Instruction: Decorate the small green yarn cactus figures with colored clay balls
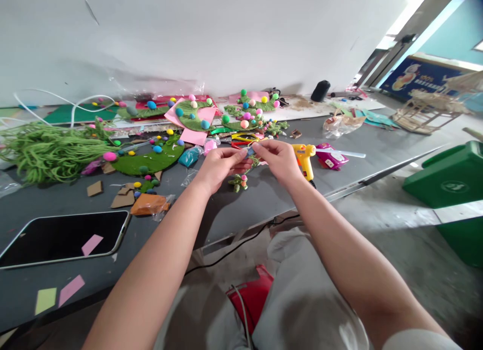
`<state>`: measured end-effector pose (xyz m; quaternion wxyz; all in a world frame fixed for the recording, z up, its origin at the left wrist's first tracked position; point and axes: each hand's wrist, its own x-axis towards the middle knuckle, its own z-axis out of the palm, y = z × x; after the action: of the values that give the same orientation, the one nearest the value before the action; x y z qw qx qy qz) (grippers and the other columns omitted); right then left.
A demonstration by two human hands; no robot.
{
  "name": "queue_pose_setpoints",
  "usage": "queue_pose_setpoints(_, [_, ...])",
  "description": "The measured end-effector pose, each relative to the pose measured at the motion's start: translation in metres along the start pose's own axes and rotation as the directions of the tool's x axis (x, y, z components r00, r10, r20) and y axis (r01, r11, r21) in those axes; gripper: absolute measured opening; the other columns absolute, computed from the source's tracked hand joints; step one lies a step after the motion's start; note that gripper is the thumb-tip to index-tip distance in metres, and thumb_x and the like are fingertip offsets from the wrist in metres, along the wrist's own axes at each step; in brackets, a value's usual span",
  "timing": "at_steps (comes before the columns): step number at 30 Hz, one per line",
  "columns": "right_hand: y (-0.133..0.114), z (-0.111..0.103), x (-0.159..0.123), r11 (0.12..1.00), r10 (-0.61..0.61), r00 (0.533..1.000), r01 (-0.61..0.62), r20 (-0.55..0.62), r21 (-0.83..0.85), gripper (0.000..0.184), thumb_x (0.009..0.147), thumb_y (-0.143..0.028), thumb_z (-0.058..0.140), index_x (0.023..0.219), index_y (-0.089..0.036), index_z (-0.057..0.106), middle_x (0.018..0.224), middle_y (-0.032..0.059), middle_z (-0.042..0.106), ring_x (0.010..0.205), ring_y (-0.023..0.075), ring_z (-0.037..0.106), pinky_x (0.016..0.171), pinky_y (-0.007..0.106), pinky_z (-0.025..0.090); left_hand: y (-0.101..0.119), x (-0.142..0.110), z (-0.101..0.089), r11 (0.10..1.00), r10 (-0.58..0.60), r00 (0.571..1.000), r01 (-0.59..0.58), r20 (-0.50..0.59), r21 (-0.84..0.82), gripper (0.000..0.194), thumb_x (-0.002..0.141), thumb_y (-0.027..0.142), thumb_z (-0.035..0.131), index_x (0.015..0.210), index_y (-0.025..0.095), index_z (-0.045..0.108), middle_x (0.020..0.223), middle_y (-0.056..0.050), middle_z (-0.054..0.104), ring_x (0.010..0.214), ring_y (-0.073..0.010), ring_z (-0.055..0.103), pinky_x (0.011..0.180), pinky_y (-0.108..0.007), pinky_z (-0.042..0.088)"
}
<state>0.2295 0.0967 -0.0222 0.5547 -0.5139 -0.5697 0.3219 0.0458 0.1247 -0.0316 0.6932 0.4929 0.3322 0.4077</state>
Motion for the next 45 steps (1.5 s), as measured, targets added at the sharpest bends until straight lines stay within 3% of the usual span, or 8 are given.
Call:
queue_pose_setpoints(3, [0.0,-0.001,0.0,0.997,0.035,0.999,-0.033,-0.024,0.069,0.034,0.082,-0.052,0.08,0.09,-0.019,0.081,0.077,0.0024,0.073,0.071,0.0147,0.063,0.067,0.03,0.051,0.001,0.001,0.001,0.998,-0.057,0.998,0.058,0.011,-0.033,0.033,0.083,0.046,0.084,0.089,0.015,0.079,0.087,-0.009,0.081,0.081,-0.0185,0.078,0.082,-0.031,0.063])
queue_pose_setpoints(8, [-0.001,0.003,-0.003,0.998,-0.05,0.989,0.045,0.138,0.036,0.05,0.081,-0.05,0.082,0.122,-0.022,0.076,0.111,0.0073,0.077,0.096,0.0196,0.07,0.085,0.033,0.057,0.003,-0.002,0.001,0.993,-0.051,0.988,0.066,0.146,-0.098,0.039,0.088,0.05,0.078,0.104,0.015,0.079,0.098,-0.011,0.081,0.094,-0.0207,0.078,0.088,-0.031,0.062])
queue_pose_setpoints(15, [-0.002,0.013,-0.004,0.996,-0.07,0.992,0.074,0.109,-0.038,0.041,0.081,-0.06,0.077,0.085,-0.019,0.081,0.078,0.0015,0.075,0.076,0.0173,0.066,0.072,0.03,0.053,0.0,-0.004,0.001,0.999,0.035,0.993,-0.036,0.117,0.006,0.044,0.076,0.053,0.088,0.096,0.015,0.08,0.092,-0.009,0.081,0.086,-0.0201,0.077,0.085,-0.033,0.061])
queue_pose_setpoints(23, [0.001,0.004,0.0,0.995,0.003,1.0,-0.001,-0.029,0.095,0.04,0.085,-0.057,0.076,0.072,-0.019,0.071,0.063,-0.0011,0.061,0.061,0.0114,0.054,0.063,0.028,0.048,0.001,-0.003,0.004,0.996,0.062,0.997,-0.065,0.053,0.058,0.036,0.076,0.047,0.088,0.093,0.016,0.079,0.089,-0.008,0.081,0.083,-0.0204,0.077,0.086,-0.035,0.062])
queue_pose_setpoints(26, [0.0,-0.002,0.001,0.994,0.018,0.999,-0.013,-0.044,0.112,0.035,0.085,-0.055,0.077,0.086,-0.02,0.077,0.074,0.0004,0.068,0.07,0.0127,0.061,0.068,0.028,0.051,0.004,-0.003,0.005,1.0,0.009,0.997,-0.008,0.075,-0.013,0.037,0.082,0.051,0.082,0.095,0.017,0.078,0.093,-0.01,0.081,0.088,-0.0207,0.078,0.091,-0.036,0.061])
queue_pose_setpoints(30, [-0.002,-0.002,-0.002,0.998,-0.003,0.991,-0.005,0.137,0.057,0.042,0.083,-0.052,0.08,0.113,-0.023,0.079,0.102,0.005,0.079,0.093,0.0186,0.071,0.084,0.033,0.057,0.006,-0.004,0.004,0.998,0.009,0.994,-0.002,0.105,-0.063,0.044,0.084,0.057,0.078,0.1,0.016,0.078,0.099,-0.011,0.081,0.092,-0.0206,0.078,0.09,-0.033,0.061])
queue_pose_setpoints(38, [-0.001,0.001,-0.003,0.995,-0.078,0.991,0.085,0.109,-0.058,0.03,0.082,-0.051,0.079,0.086,-0.021,0.081,0.086,0.0025,0.079,0.082,0.0177,0.068,0.079,0.033,0.053,-0.001,-0.003,0.004,0.988,0.105,0.992,-0.112,0.074,0.103,0.041,0.073,0.052,0.089,0.092,0.017,0.08,0.09,-0.007,0.08,0.084,-0.0206,0.076,0.084,-0.035,0.062])
queue_pose_setpoints(45, [0.001,-0.006,0.002,0.998,0.026,0.998,-0.023,-0.056,0.055,0.038,0.082,-0.058,0.078,0.083,-0.02,0.075,0.07,-0.0002,0.066,0.066,0.0122,0.058,0.063,0.028,0.048,-0.001,-0.005,0.005,0.978,0.077,0.993,-0.093,0.091,0.187,0.041,0.073,0.051,0.089,0.096,0.018,0.081,0.092,-0.01,0.081,0.087,-0.0239,0.076,0.079,-0.036,0.06])
